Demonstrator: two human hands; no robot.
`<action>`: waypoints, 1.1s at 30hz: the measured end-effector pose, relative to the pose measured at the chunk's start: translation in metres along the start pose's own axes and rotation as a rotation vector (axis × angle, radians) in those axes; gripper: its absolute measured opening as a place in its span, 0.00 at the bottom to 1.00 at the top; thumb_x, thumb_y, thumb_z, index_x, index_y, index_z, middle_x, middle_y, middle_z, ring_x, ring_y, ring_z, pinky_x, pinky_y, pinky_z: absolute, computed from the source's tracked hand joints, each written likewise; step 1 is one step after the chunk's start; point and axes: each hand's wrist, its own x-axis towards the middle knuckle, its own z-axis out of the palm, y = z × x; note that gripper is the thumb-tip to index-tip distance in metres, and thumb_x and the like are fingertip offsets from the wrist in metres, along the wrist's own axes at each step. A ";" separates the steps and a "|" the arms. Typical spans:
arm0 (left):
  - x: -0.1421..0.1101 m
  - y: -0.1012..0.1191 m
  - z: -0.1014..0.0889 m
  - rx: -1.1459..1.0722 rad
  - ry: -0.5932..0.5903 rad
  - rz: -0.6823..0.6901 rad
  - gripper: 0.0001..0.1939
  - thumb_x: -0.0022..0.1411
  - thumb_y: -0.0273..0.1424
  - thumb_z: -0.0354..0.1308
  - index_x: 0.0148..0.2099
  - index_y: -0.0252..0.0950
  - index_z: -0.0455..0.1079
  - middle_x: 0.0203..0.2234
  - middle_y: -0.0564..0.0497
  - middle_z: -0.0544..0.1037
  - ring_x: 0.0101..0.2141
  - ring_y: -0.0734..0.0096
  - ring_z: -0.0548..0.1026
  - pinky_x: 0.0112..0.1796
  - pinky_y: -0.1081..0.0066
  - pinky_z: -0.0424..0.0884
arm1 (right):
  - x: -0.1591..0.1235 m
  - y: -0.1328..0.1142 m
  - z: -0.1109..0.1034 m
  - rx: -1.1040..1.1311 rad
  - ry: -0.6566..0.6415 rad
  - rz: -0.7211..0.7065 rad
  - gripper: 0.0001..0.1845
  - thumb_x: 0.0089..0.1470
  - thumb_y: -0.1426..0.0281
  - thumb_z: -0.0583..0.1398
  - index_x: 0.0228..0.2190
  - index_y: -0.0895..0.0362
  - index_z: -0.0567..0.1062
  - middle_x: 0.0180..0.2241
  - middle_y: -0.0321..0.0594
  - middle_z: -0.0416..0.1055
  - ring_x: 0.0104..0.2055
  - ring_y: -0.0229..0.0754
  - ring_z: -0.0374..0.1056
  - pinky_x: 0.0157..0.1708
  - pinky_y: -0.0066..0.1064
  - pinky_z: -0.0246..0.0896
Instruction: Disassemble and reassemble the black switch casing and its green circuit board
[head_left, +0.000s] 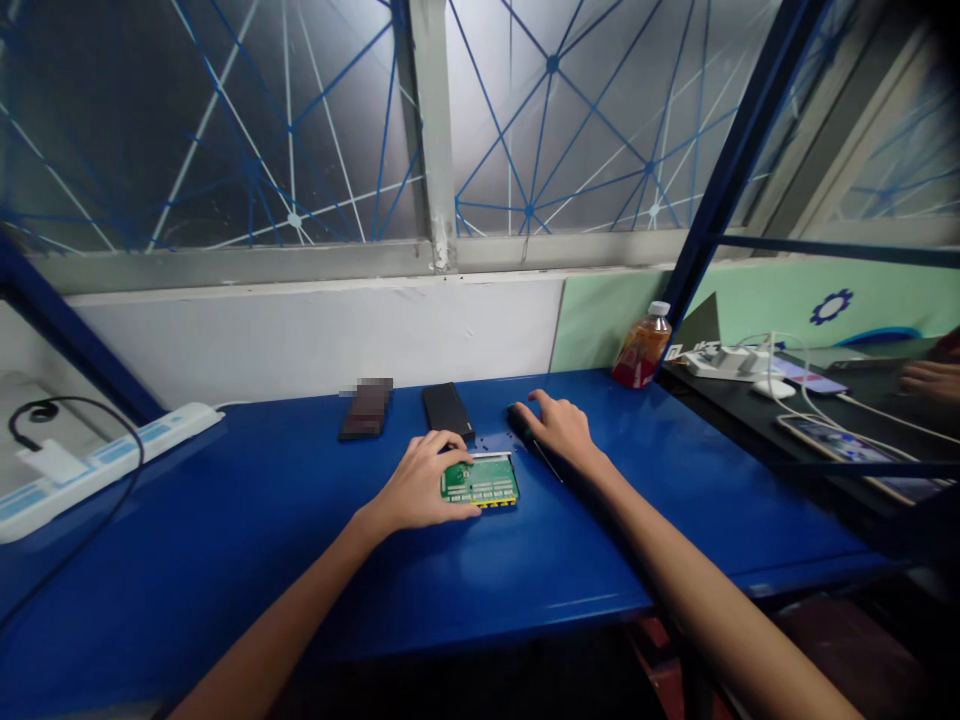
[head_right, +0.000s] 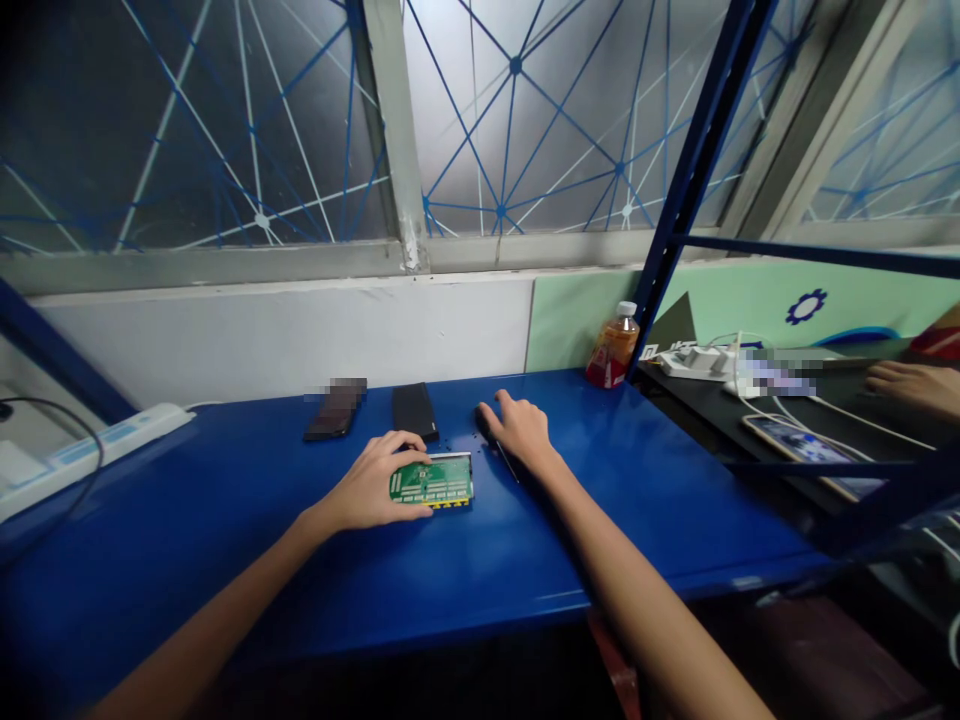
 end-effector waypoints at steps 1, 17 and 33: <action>0.000 0.001 0.000 -0.016 0.005 -0.006 0.27 0.47 0.48 0.67 0.48 0.41 0.71 0.49 0.45 0.69 0.50 0.52 0.67 0.50 0.55 0.60 | 0.000 0.001 -0.001 0.021 0.024 0.028 0.27 0.63 0.51 0.45 0.48 0.55 0.71 0.34 0.48 0.77 0.38 0.51 0.74 0.31 0.32 0.56; 0.002 -0.006 -0.008 -0.064 0.371 -0.096 0.26 0.51 0.36 0.67 0.53 0.41 0.68 0.44 0.48 0.73 0.41 0.61 0.74 0.45 0.61 0.70 | -0.024 -0.033 -0.018 0.522 0.115 -0.488 0.24 0.60 0.52 0.52 0.45 0.58 0.72 0.30 0.39 0.73 0.29 0.40 0.68 0.32 0.29 0.58; 0.002 -0.019 -0.007 0.026 0.399 -0.050 0.27 0.54 0.36 0.65 0.56 0.43 0.65 0.43 0.47 0.72 0.45 0.57 0.72 0.46 0.58 0.69 | -0.025 -0.035 -0.010 0.413 0.179 -0.564 0.33 0.51 0.50 0.61 0.50 0.59 0.70 0.33 0.42 0.71 0.27 0.39 0.65 0.28 0.29 0.57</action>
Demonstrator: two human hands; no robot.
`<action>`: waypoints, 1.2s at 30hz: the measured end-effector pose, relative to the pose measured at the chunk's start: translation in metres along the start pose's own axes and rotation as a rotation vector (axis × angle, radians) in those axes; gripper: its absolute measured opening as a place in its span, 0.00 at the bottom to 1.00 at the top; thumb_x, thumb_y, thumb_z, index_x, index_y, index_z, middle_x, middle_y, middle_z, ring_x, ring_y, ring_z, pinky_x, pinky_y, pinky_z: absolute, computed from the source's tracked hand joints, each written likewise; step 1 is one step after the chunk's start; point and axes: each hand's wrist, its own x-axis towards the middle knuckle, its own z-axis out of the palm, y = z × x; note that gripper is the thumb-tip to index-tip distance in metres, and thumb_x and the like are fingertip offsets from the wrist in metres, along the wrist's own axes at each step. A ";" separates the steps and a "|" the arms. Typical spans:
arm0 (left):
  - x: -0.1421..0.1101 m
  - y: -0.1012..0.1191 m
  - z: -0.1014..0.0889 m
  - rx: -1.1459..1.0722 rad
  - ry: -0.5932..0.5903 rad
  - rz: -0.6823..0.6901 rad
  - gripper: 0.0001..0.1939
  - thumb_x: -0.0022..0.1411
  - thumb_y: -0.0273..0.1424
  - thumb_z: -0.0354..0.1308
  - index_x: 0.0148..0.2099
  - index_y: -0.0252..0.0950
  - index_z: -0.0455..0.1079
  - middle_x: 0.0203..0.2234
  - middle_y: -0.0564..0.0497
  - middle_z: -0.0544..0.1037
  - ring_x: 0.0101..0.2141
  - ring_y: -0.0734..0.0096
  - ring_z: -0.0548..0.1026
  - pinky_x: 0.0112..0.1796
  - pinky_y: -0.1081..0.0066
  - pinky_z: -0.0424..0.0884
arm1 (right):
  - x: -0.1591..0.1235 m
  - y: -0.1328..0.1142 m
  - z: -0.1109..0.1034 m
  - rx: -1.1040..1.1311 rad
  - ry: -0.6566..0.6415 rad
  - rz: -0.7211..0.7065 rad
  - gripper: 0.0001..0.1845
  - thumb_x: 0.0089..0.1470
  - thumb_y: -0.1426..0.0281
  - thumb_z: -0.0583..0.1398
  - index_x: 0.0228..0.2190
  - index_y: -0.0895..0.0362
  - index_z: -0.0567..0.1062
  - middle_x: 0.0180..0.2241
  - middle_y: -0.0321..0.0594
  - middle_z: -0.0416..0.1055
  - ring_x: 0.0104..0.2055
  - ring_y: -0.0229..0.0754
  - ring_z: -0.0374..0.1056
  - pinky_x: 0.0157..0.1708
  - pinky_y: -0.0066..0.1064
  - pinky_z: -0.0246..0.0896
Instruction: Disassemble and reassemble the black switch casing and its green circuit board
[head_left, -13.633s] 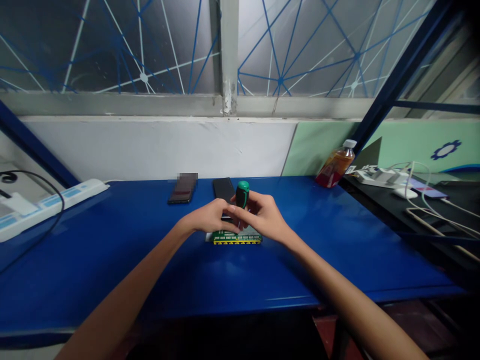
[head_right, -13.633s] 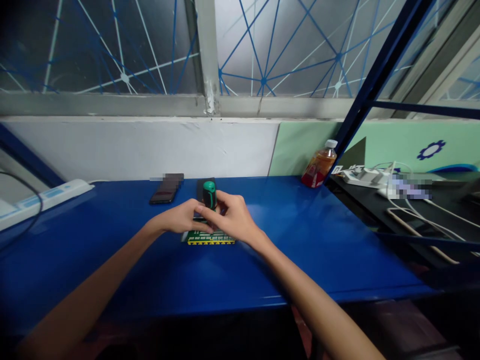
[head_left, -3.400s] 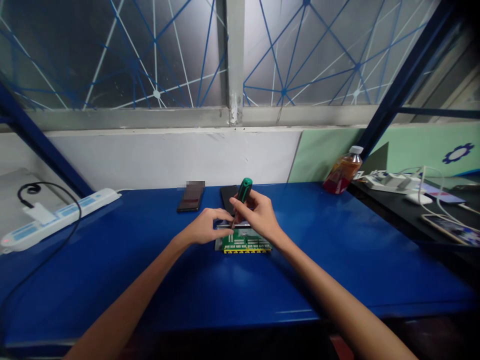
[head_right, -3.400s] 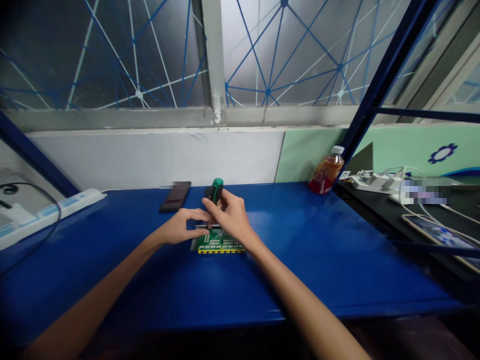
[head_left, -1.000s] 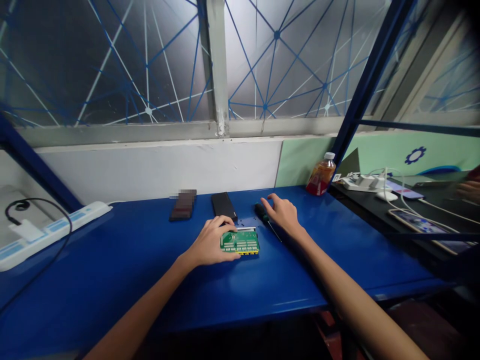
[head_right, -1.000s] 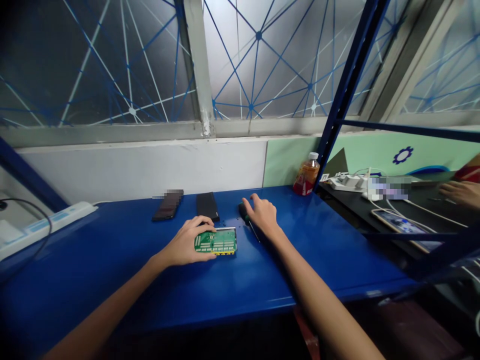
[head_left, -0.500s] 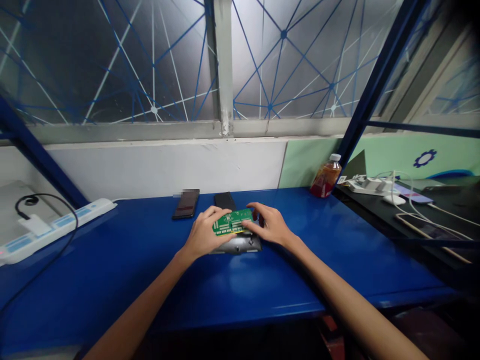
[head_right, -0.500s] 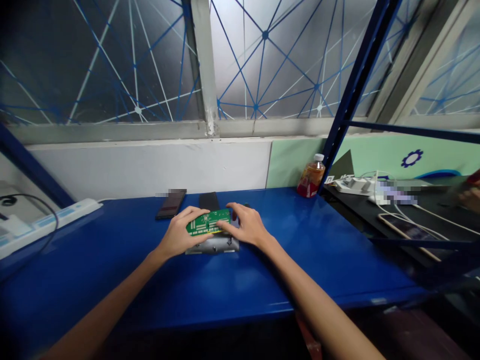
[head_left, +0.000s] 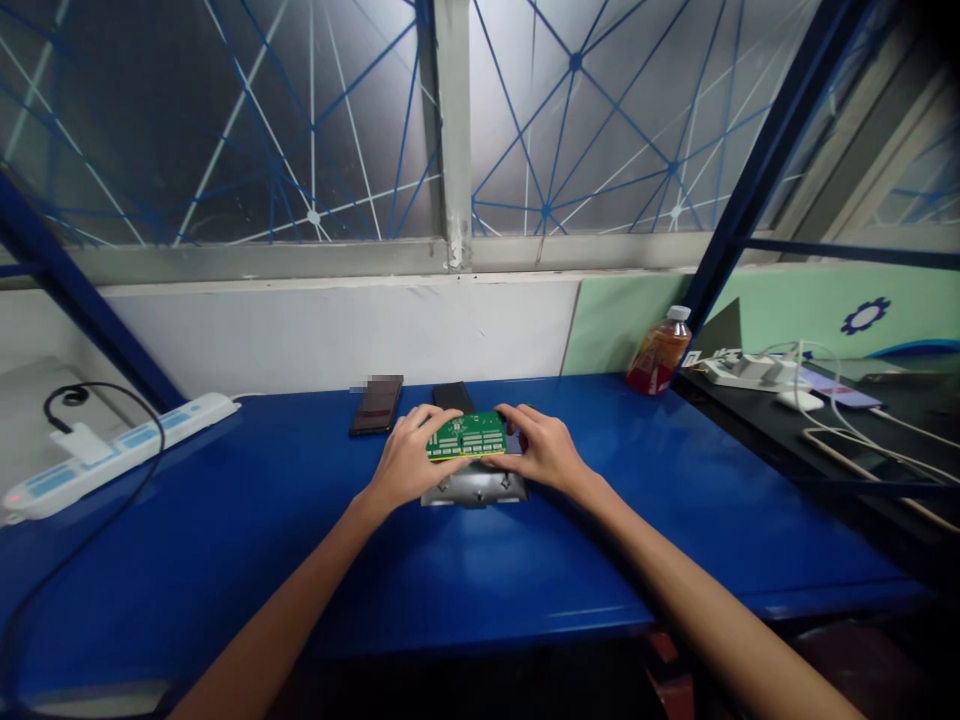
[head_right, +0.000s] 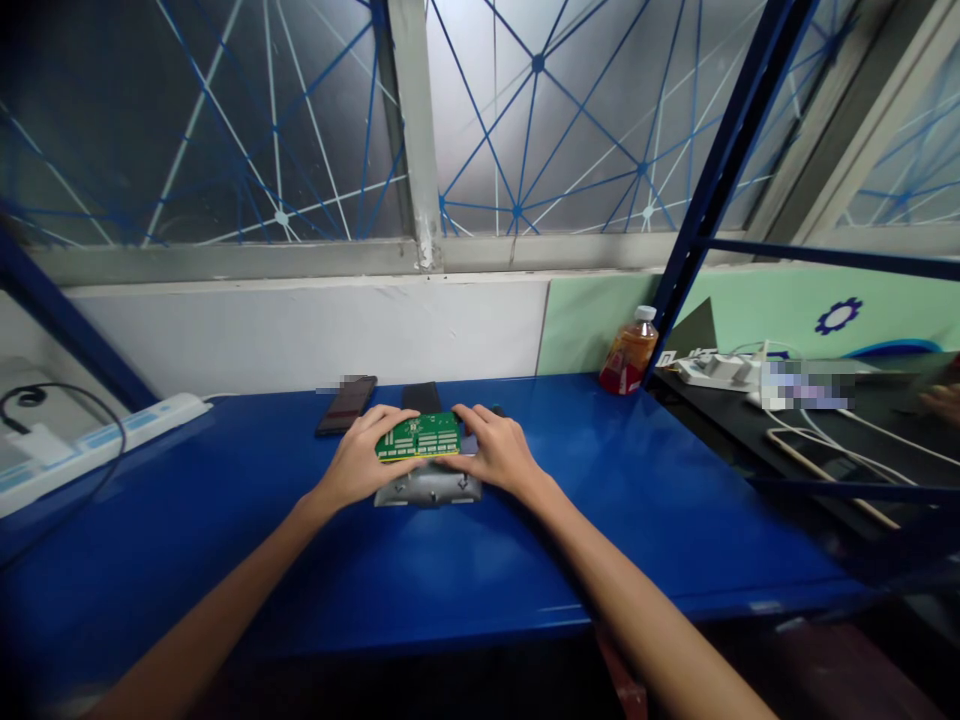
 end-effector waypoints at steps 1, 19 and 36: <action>0.000 -0.001 0.000 -0.027 0.000 -0.002 0.28 0.54 0.35 0.65 0.57 0.44 0.64 0.44 0.47 0.72 0.46 0.57 0.72 0.47 0.58 0.69 | 0.000 0.000 0.000 -0.004 0.009 -0.004 0.33 0.52 0.50 0.61 0.51 0.60 0.69 0.33 0.42 0.71 0.27 0.38 0.64 0.27 0.29 0.57; 0.008 -0.012 -0.013 -0.060 0.114 -0.081 0.28 0.53 0.33 0.65 0.55 0.41 0.63 0.48 0.46 0.72 0.46 0.60 0.72 0.43 0.62 0.71 | -0.003 0.010 -0.004 0.019 0.160 -0.024 0.35 0.54 0.51 0.60 0.57 0.58 0.64 0.30 0.39 0.71 0.26 0.38 0.65 0.29 0.28 0.61; 0.008 -0.009 -0.014 -0.161 0.166 -0.121 0.31 0.53 0.33 0.64 0.58 0.40 0.61 0.48 0.44 0.73 0.45 0.59 0.73 0.41 0.62 0.72 | -0.002 0.013 -0.011 0.066 0.128 0.039 0.35 0.55 0.55 0.60 0.60 0.55 0.62 0.34 0.40 0.71 0.25 0.36 0.64 0.32 0.31 0.64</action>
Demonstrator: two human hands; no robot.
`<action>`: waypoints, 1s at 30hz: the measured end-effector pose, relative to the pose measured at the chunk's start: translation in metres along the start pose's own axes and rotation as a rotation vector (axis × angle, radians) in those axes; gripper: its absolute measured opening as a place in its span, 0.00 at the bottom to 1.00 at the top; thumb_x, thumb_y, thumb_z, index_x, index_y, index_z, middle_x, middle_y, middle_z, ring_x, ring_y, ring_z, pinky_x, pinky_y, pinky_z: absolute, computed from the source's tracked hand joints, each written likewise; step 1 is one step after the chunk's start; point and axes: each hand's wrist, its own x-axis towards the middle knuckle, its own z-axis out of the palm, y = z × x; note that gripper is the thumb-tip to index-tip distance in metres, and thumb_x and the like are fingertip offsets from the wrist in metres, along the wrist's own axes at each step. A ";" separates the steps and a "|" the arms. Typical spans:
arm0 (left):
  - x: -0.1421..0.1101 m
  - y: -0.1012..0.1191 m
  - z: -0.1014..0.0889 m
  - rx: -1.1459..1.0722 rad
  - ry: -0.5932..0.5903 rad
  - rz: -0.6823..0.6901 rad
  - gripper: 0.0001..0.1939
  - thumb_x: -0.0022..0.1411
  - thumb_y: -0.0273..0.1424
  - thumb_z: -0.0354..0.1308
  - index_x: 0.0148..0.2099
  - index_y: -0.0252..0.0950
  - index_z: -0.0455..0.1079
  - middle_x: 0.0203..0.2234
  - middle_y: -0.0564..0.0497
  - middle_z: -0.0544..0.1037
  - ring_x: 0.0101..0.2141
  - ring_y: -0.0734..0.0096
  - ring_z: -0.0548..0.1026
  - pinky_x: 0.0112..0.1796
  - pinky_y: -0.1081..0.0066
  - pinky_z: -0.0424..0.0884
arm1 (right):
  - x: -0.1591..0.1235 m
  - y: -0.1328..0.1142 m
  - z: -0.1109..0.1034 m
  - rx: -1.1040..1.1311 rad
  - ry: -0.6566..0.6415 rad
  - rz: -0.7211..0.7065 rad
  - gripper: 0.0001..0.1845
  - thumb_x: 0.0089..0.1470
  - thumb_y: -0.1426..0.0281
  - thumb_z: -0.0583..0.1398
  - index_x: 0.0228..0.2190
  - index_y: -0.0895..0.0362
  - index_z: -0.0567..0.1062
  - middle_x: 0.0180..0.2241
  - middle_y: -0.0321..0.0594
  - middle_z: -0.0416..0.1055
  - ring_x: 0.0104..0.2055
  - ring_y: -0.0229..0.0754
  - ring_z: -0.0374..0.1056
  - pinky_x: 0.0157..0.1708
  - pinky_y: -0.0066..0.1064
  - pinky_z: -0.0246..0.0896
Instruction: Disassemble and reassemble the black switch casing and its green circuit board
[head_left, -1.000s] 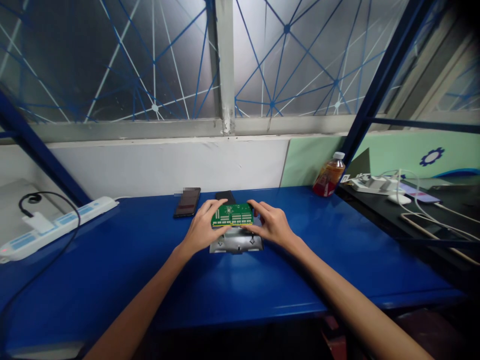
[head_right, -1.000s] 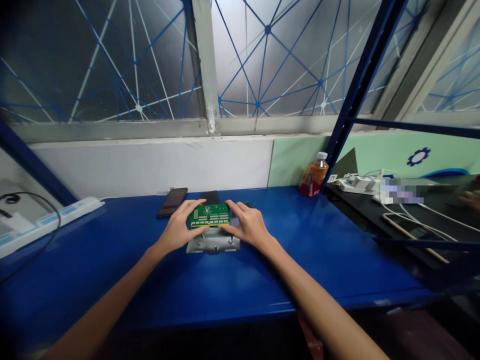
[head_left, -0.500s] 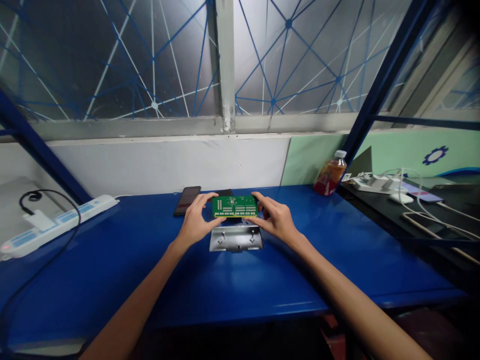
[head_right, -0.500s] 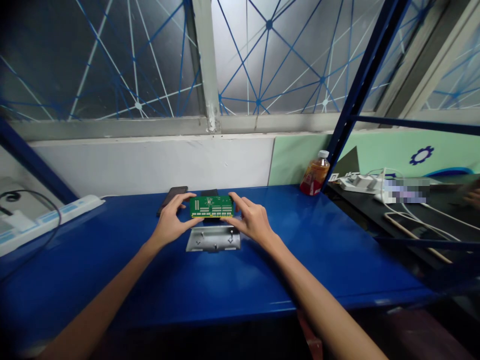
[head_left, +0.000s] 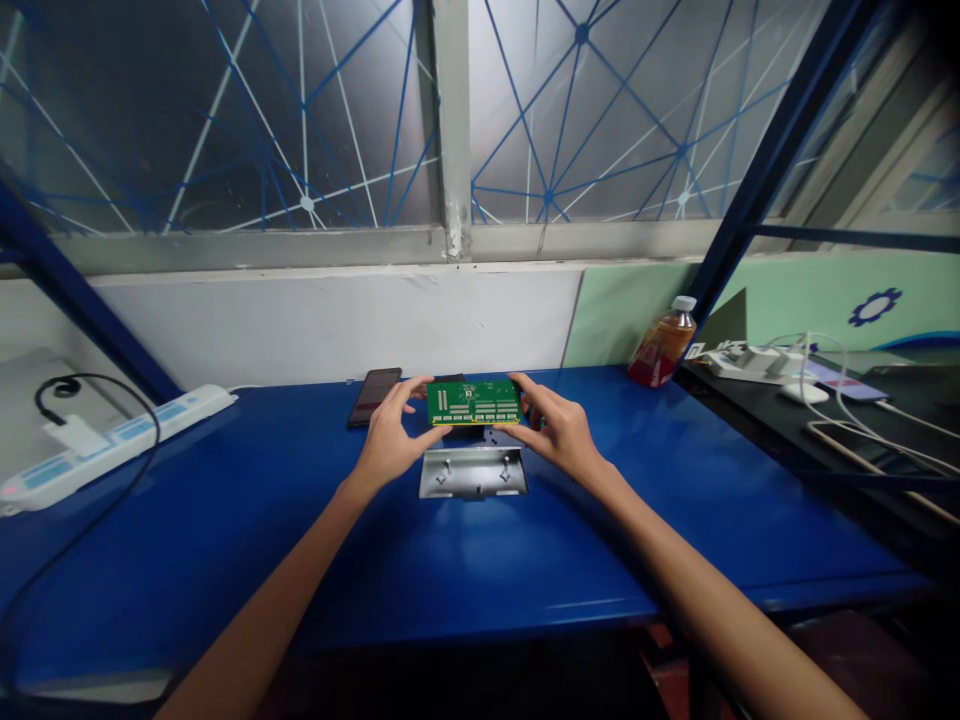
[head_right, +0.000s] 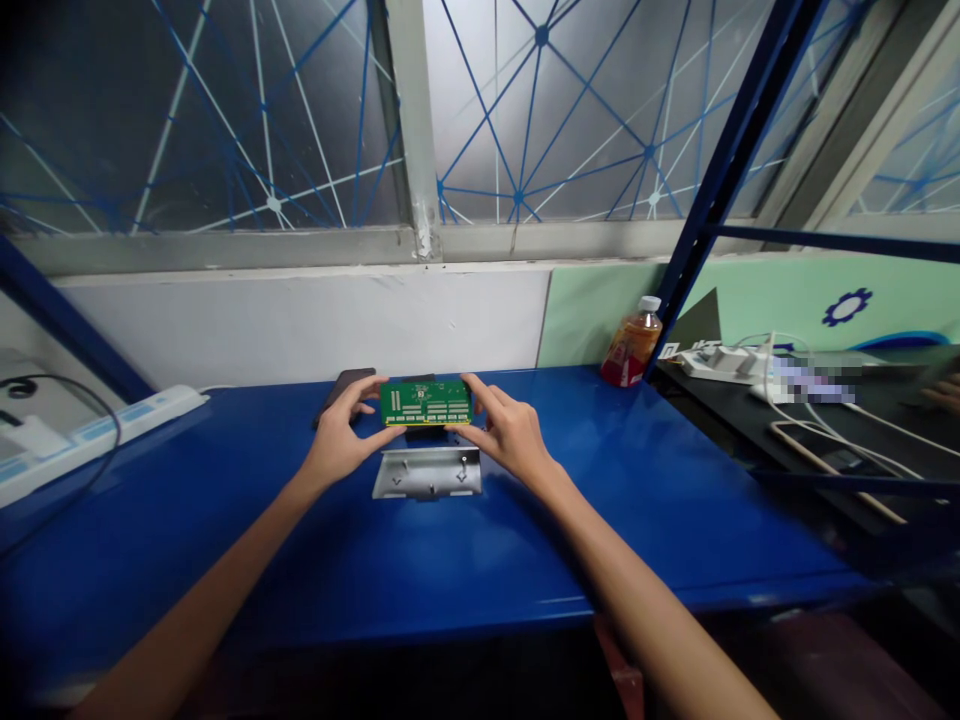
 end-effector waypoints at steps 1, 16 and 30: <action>0.000 0.000 0.000 -0.003 -0.001 -0.003 0.30 0.53 0.34 0.64 0.58 0.40 0.61 0.48 0.44 0.73 0.45 0.60 0.73 0.41 0.63 0.72 | 0.000 0.000 0.000 0.001 0.000 0.002 0.35 0.55 0.55 0.60 0.60 0.55 0.61 0.34 0.39 0.71 0.25 0.36 0.64 0.32 0.31 0.64; -0.002 -0.001 -0.001 -0.027 0.009 -0.031 0.30 0.50 0.41 0.67 0.54 0.39 0.69 0.47 0.44 0.75 0.38 0.63 0.75 0.40 0.63 0.74 | 0.008 -0.001 -0.003 0.094 -0.016 0.055 0.35 0.50 0.54 0.64 0.55 0.56 0.67 0.38 0.43 0.73 0.32 0.42 0.71 0.34 0.33 0.66; -0.001 0.002 -0.003 -0.155 -0.105 -0.237 0.20 0.54 0.43 0.63 0.42 0.33 0.77 0.34 0.45 0.81 0.32 0.65 0.77 0.33 0.70 0.73 | 0.007 -0.012 -0.006 0.285 -0.058 0.255 0.29 0.51 0.53 0.62 0.50 0.56 0.71 0.33 0.40 0.74 0.23 0.38 0.70 0.27 0.31 0.66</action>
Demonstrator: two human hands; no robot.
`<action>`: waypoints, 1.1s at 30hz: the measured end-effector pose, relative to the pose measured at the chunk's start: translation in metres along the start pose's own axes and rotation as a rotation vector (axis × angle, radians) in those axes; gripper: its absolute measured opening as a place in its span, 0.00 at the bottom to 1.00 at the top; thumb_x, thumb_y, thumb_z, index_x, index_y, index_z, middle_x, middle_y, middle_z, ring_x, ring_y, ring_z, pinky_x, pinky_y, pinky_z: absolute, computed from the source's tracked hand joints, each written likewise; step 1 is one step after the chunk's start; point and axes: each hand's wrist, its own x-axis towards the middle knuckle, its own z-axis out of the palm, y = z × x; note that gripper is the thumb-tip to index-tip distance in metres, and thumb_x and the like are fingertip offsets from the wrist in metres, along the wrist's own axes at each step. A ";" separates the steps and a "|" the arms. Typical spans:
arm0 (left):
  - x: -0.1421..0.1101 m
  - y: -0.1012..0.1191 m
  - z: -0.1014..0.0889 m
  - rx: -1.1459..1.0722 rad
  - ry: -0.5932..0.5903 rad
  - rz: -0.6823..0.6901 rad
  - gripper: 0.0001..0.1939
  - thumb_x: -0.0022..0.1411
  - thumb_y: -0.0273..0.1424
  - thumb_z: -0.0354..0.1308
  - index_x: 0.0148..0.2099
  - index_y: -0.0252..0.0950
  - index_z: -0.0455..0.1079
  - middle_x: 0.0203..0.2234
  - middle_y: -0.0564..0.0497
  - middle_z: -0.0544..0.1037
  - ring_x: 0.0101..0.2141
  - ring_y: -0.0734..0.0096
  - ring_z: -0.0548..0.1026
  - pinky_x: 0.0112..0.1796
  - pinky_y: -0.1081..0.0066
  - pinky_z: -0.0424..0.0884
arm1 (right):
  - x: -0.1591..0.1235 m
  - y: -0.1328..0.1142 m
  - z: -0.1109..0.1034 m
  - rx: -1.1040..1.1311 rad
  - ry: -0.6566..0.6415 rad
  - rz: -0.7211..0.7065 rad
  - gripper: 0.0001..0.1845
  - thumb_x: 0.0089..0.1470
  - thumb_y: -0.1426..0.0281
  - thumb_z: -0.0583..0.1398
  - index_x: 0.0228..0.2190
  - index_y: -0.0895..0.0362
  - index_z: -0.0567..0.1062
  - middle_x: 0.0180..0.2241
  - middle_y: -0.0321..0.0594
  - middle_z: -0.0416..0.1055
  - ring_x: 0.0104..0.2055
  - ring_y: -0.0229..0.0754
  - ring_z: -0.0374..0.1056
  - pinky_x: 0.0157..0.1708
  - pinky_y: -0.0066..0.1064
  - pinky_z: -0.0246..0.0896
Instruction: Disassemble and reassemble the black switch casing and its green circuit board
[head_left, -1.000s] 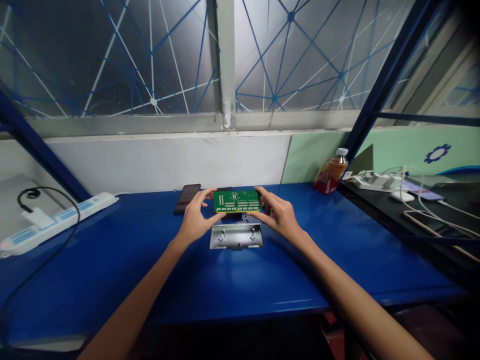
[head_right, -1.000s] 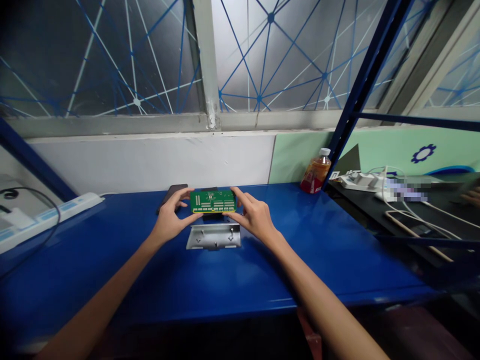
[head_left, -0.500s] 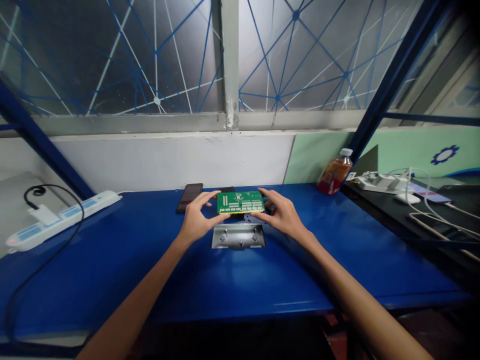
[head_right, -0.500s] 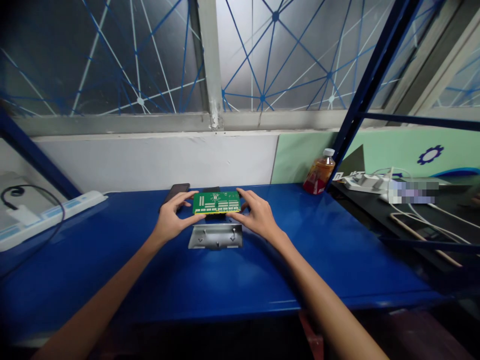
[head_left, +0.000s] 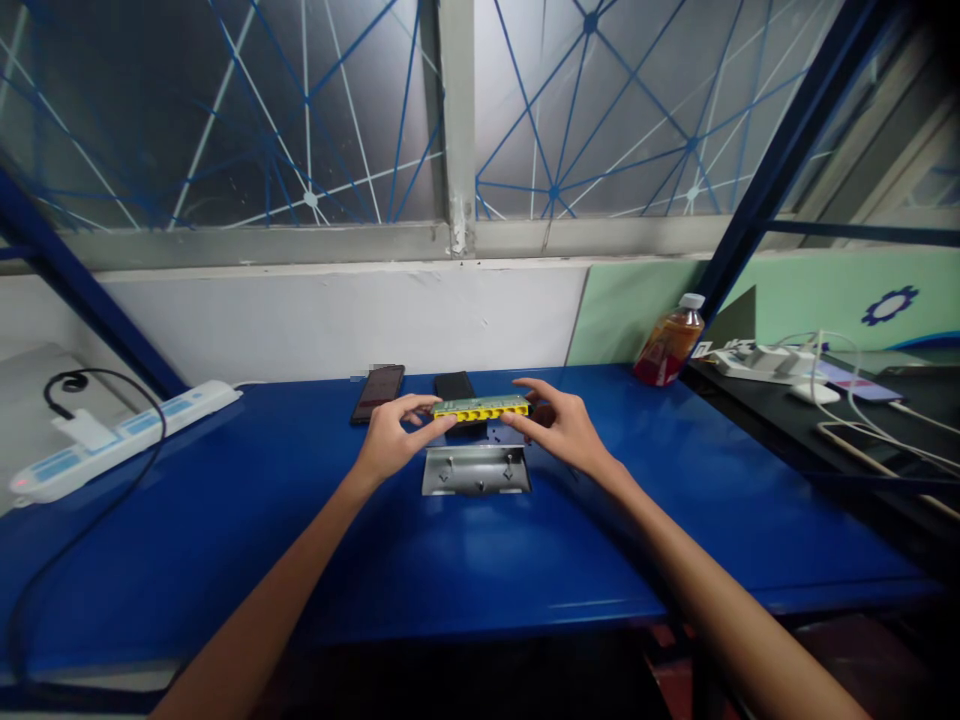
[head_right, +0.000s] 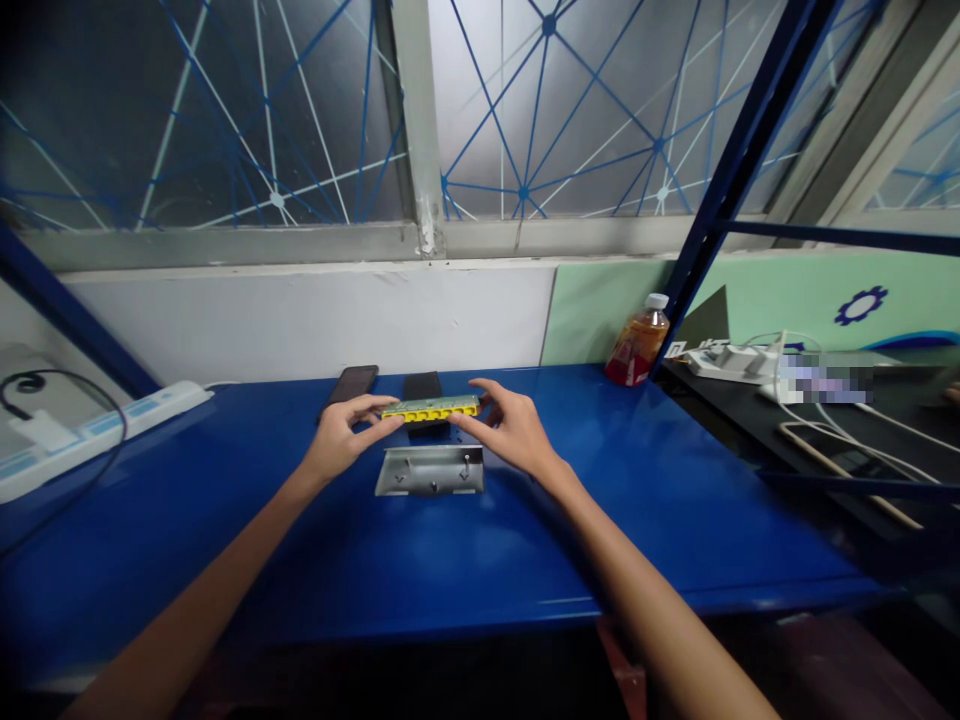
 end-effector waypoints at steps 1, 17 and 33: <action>0.000 0.000 0.001 -0.011 -0.031 -0.045 0.19 0.56 0.45 0.61 0.37 0.33 0.78 0.29 0.46 0.81 0.28 0.66 0.76 0.30 0.71 0.72 | 0.000 -0.001 0.001 0.038 -0.016 0.030 0.27 0.53 0.52 0.61 0.48 0.56 0.72 0.30 0.39 0.73 0.22 0.38 0.70 0.26 0.30 0.65; 0.000 -0.005 0.010 -0.190 -0.083 -0.415 0.34 0.60 0.54 0.51 0.12 0.35 0.63 0.06 0.50 0.66 0.08 0.77 0.63 0.14 0.76 0.58 | 0.000 -0.003 0.005 0.613 -0.228 0.260 0.17 0.59 0.58 0.56 0.37 0.60 0.74 0.17 0.33 0.69 0.15 0.37 0.66 0.18 0.28 0.60; 0.001 -0.001 0.013 -0.736 -0.083 -0.675 0.33 0.53 0.50 0.63 0.16 0.39 0.46 0.07 0.61 0.50 0.08 0.82 0.56 0.13 0.77 0.48 | 0.002 -0.011 0.004 0.800 -0.256 0.439 0.24 0.51 0.52 0.63 0.21 0.60 0.71 0.15 0.38 0.70 0.15 0.39 0.70 0.16 0.27 0.65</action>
